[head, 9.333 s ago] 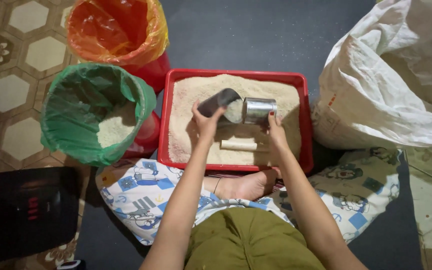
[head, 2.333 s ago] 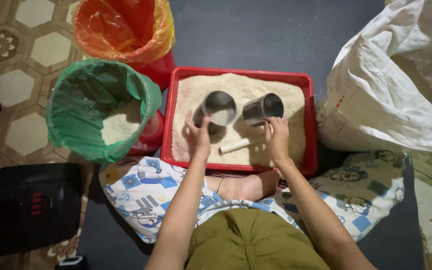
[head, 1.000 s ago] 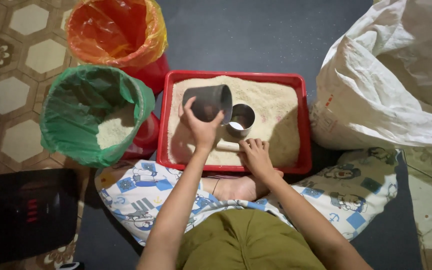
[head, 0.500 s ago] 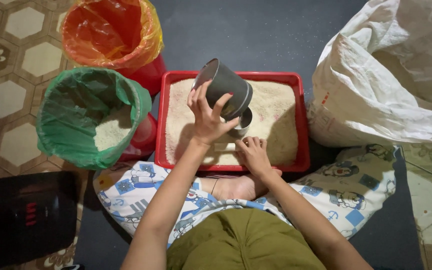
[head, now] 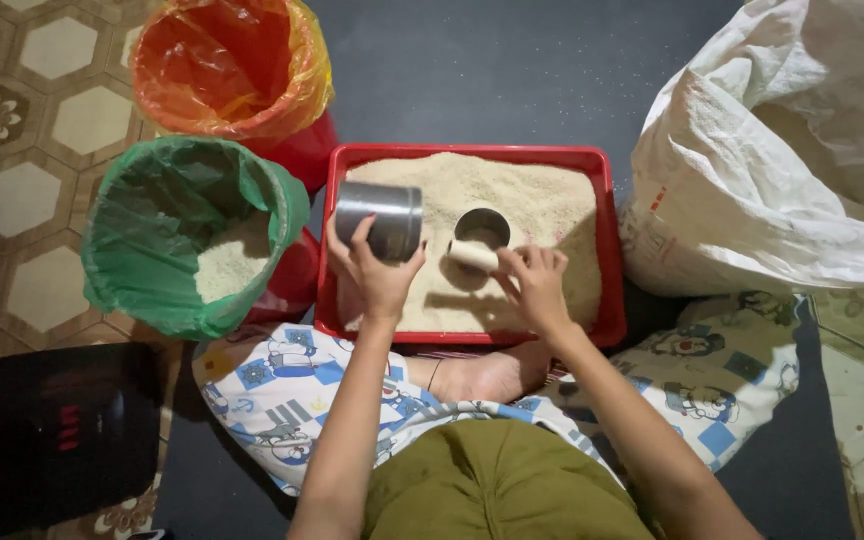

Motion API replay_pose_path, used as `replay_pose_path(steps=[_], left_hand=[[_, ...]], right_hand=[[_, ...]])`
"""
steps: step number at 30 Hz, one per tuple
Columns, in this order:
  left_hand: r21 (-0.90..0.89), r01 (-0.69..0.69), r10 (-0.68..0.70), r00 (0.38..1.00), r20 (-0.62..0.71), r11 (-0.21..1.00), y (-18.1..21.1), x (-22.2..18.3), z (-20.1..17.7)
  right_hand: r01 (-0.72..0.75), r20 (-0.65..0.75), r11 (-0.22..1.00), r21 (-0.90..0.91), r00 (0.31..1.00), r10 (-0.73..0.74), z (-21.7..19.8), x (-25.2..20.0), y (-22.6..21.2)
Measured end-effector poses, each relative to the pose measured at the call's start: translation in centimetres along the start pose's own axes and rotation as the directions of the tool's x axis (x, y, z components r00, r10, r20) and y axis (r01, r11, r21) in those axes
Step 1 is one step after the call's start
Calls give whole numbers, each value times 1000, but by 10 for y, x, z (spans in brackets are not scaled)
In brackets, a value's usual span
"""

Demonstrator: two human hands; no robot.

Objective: The person measures grains from a tray using small metal cups and then bags them into multiple containers.

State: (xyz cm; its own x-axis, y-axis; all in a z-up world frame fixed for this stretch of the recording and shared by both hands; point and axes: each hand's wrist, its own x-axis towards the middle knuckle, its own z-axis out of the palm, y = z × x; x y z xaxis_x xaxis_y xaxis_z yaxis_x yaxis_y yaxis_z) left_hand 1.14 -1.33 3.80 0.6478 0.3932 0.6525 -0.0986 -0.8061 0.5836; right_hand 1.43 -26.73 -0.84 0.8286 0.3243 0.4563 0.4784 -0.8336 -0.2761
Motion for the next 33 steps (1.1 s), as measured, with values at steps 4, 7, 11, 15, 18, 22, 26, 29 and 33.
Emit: replay_pose_path(steps=[4, 7, 11, 15, 18, 22, 26, 29, 33], left_hand=[[20, 154, -155, 985, 69, 988, -6, -19, -5], [37, 240, -243, 955, 170, 970, -2, -24, -6], [49, 276, -280, 928, 244, 960, -3, -27, 0], [39, 299, -298, 916, 267, 954, -1, -26, -4], [27, 289, -286, 921, 263, 957, 1, -26, -6], [24, 294, -289, 915, 281, 955, -2, -27, -3], [30, 300, -295, 910, 291, 953, -6, -29, 1], [7, 319, -307, 907, 286, 948, -7, -30, 3], [10, 309, -299, 910, 286, 951, -10, -33, 6]], right_hand=[[-41, -2, 996, -83, 999, 41, 25, 41, 26], [-73, 23, 992, -106, 997, 76, 41, 70, 36], [-46, 109, 984, -171, 992, 65, 50, 89, 29], [-27, 144, 988, -154, 988, 49, 36, 78, 19], [1, 163, 992, -122, 986, 19, 20, 57, 12], [-7, 214, 998, -65, 977, 21, 18, 19, 21], [-42, 280, 999, 13, 959, 36, -11, -2, 17], [-220, 219, 945, 242, 961, 168, -15, -8, 14], [-323, 179, 871, 371, 945, 274, -5, 5, 4]])
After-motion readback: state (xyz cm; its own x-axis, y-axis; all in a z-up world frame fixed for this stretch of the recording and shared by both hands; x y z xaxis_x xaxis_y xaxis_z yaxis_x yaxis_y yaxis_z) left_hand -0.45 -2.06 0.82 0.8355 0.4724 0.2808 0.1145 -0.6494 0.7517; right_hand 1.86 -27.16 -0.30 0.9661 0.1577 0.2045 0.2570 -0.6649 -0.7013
